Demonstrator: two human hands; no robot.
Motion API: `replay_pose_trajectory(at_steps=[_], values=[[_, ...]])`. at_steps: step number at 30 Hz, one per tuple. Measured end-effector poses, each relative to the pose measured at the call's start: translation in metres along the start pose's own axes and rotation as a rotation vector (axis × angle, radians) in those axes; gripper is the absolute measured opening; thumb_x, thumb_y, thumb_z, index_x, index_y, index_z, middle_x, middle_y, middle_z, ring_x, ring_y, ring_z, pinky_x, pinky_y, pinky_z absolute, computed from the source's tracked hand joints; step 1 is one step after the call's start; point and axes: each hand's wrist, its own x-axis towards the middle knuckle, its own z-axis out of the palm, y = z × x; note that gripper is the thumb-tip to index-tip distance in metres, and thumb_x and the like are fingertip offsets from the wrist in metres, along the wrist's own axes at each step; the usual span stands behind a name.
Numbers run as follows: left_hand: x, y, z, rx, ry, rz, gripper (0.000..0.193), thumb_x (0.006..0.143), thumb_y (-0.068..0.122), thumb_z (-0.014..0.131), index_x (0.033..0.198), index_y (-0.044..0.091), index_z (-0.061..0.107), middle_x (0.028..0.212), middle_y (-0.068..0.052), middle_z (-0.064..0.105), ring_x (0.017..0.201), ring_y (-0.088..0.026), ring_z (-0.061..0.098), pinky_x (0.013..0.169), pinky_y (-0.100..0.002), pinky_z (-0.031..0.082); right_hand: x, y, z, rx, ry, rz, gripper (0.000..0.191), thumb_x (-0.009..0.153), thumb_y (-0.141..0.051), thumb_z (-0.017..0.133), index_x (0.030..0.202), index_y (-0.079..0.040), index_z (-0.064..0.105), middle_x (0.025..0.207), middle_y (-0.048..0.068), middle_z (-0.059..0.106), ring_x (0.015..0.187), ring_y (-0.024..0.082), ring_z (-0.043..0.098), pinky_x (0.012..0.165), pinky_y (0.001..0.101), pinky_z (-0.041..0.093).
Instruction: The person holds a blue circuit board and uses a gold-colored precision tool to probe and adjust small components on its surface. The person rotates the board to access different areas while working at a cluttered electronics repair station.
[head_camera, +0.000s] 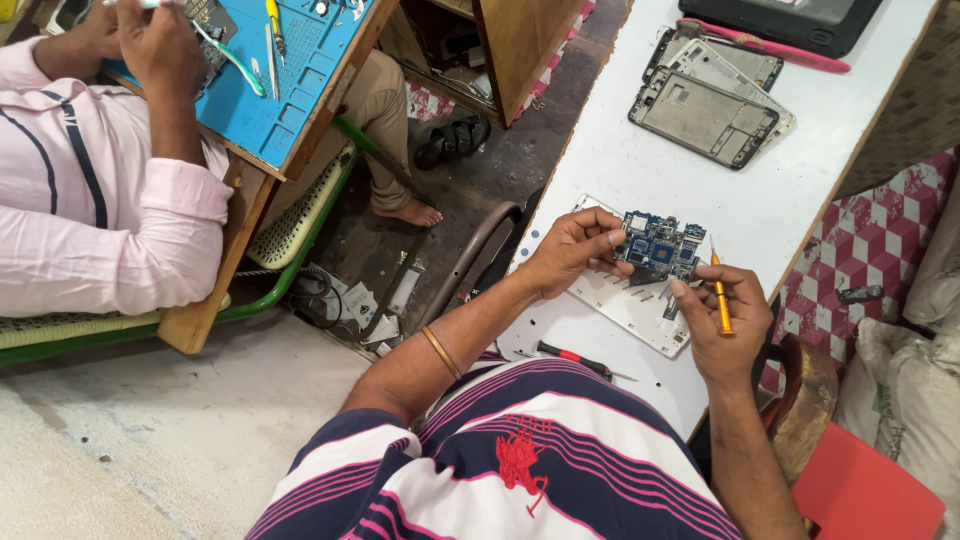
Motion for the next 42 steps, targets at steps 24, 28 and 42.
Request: replay_pose_trajectory(at_steps=[24,28,42], values=[[-0.018,0.008,0.031,0.548,-0.042,0.148,0.090,0.082,0.016,0.086,0.158,0.017,0.040,0.102,-0.006,0.071,0.084,-0.009,0.071,0.076,-0.025,0.063,0.005,0.002,-0.010,0.325,0.060,0.071,0.020,0.098,0.006,0.073,0.111,-0.001,0.060,0.096,0.009,0.069,0.081,0.015,0.071,0.073,0.0287,0.061],[-0.019,0.010,0.038,0.604,-0.007,0.182,0.084,0.083,0.021,0.087,0.155,0.016,0.044,0.108,-0.008,0.072,0.087,-0.011,0.073,0.076,-0.025,0.064,0.004,0.003,-0.013,0.337,0.068,0.092,0.020,0.098,0.005,0.074,0.111,-0.001,0.060,0.097,0.010,0.069,0.080,0.015,0.070,0.072,0.0288,0.060],[-0.009,0.001,0.030,0.711,-0.013,0.219,0.084,0.078,0.033,0.090,0.147,0.016,0.046,0.106,-0.008,0.072,0.090,-0.014,0.076,0.078,-0.029,0.067,0.006,0.002,-0.016,0.333,0.081,0.137,0.015,0.101,0.002,0.072,0.110,-0.002,0.060,0.094,0.010,0.069,0.078,0.015,0.069,0.070,0.0284,0.057]])
